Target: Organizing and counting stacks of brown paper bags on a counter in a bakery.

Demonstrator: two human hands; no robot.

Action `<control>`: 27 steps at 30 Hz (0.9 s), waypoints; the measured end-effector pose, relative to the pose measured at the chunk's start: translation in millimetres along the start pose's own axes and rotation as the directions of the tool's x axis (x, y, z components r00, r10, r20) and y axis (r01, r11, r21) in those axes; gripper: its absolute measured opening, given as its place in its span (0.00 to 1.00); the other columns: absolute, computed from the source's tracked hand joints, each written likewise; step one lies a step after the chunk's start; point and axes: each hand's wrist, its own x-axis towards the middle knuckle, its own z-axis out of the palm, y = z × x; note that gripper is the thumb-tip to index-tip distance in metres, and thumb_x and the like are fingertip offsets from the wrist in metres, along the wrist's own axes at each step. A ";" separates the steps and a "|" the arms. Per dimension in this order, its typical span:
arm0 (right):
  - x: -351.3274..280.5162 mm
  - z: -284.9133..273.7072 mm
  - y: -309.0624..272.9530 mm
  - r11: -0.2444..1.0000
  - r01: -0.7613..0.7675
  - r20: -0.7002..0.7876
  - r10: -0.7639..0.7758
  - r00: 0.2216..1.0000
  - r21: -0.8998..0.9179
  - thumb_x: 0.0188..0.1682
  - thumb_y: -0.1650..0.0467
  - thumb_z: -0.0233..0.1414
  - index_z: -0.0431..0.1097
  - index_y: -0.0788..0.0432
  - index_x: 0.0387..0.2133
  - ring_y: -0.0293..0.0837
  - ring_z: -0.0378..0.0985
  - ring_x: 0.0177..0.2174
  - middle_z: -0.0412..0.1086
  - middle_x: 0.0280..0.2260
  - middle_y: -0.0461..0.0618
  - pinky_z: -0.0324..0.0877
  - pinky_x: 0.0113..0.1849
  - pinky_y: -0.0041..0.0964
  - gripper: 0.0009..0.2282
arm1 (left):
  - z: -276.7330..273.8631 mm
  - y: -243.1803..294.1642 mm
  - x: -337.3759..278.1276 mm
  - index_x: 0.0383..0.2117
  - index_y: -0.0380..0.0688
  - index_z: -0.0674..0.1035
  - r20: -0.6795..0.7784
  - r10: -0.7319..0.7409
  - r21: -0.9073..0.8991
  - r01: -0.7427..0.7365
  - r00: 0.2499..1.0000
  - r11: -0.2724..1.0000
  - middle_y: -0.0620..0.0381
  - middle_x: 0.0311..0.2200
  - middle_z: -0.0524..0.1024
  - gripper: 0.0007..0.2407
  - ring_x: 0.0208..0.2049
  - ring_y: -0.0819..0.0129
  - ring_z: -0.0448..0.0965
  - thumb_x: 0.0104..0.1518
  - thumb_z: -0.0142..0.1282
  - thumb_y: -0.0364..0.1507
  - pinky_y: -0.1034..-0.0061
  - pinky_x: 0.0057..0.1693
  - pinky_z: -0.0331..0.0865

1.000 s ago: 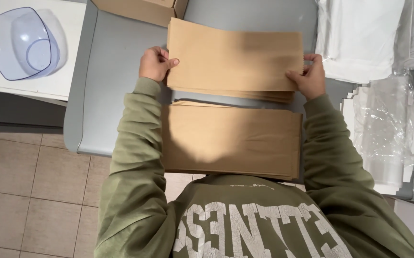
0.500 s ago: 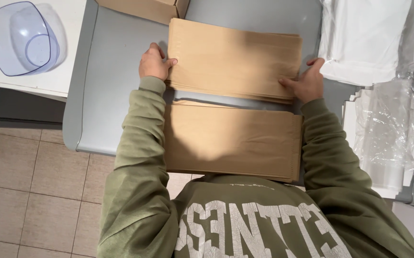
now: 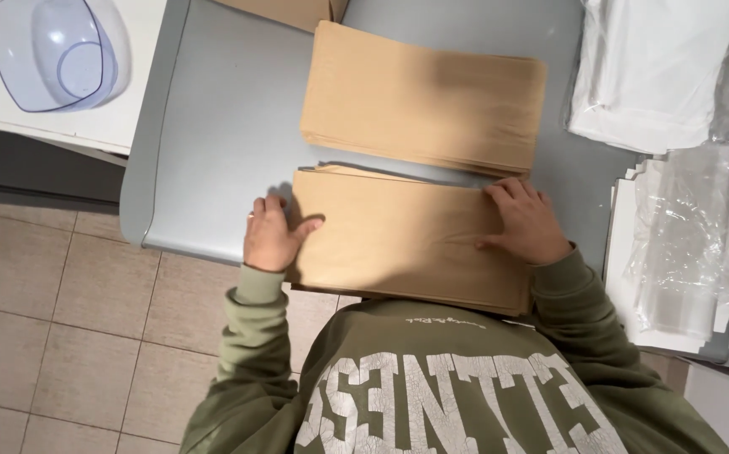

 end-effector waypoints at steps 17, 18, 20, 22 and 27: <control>-3.0 17.2 -1.2 0.995 -0.096 -0.082 0.097 0.992 0.024 0.18 0.59 0.74 0.66 0.55 0.56 0.55 0.59 0.57 0.62 0.55 0.51 0.51 0.56 0.53 0.45 | 22.1 0.4 -27.9 0.46 0.32 0.73 -0.158 -0.079 -0.216 0.044 0.984 0.975 0.41 0.45 0.72 0.30 0.46 0.43 0.74 0.39 0.78 0.36 0.56 0.53 0.70; -4.3 17.3 -2.4 0.995 -0.093 -0.102 0.095 0.990 0.018 0.18 0.59 0.74 0.66 0.55 0.56 0.55 0.59 0.57 0.62 0.55 0.51 0.52 0.56 0.53 0.45 | 22.6 1.4 -29.6 0.45 0.33 0.73 -0.198 -0.058 -0.203 0.017 0.978 0.979 0.41 0.44 0.72 0.30 0.46 0.42 0.73 0.39 0.78 0.36 0.55 0.53 0.69; -5.7 14.9 -6.5 0.996 -0.088 -0.122 0.088 0.989 0.008 0.18 0.60 0.74 0.66 0.55 0.56 0.55 0.59 0.57 0.62 0.55 0.51 0.52 0.55 0.53 0.45 | 18.6 7.8 -33.8 0.46 0.33 0.73 -0.236 -0.039 -0.194 -0.008 0.971 0.981 0.40 0.44 0.72 0.30 0.46 0.41 0.73 0.39 0.78 0.35 0.55 0.52 0.69; -8.0 13.3 -9.9 0.997 -0.084 -0.141 0.082 0.987 -0.003 0.18 0.60 0.74 0.66 0.55 0.57 0.55 0.60 0.57 0.62 0.55 0.51 0.52 0.55 0.53 0.45 | 14.0 14.0 -38.5 0.46 0.33 0.72 -0.271 -0.020 -0.184 -0.031 0.962 0.982 0.40 0.44 0.71 0.30 0.46 0.40 0.72 0.38 0.78 0.34 0.55 0.52 0.68; -9.9 13.2 -11.8 0.996 -0.082 -0.169 0.079 0.982 -0.014 0.18 0.60 0.73 0.66 0.55 0.56 0.54 0.60 0.56 0.63 0.54 0.50 0.52 0.55 0.52 0.44 | 3.3 20.5 -46.2 0.45 0.34 0.71 -0.293 -0.014 -0.185 -0.042 0.956 0.982 0.43 0.43 0.70 0.28 0.46 0.41 0.71 0.40 0.76 0.30 0.55 0.53 0.67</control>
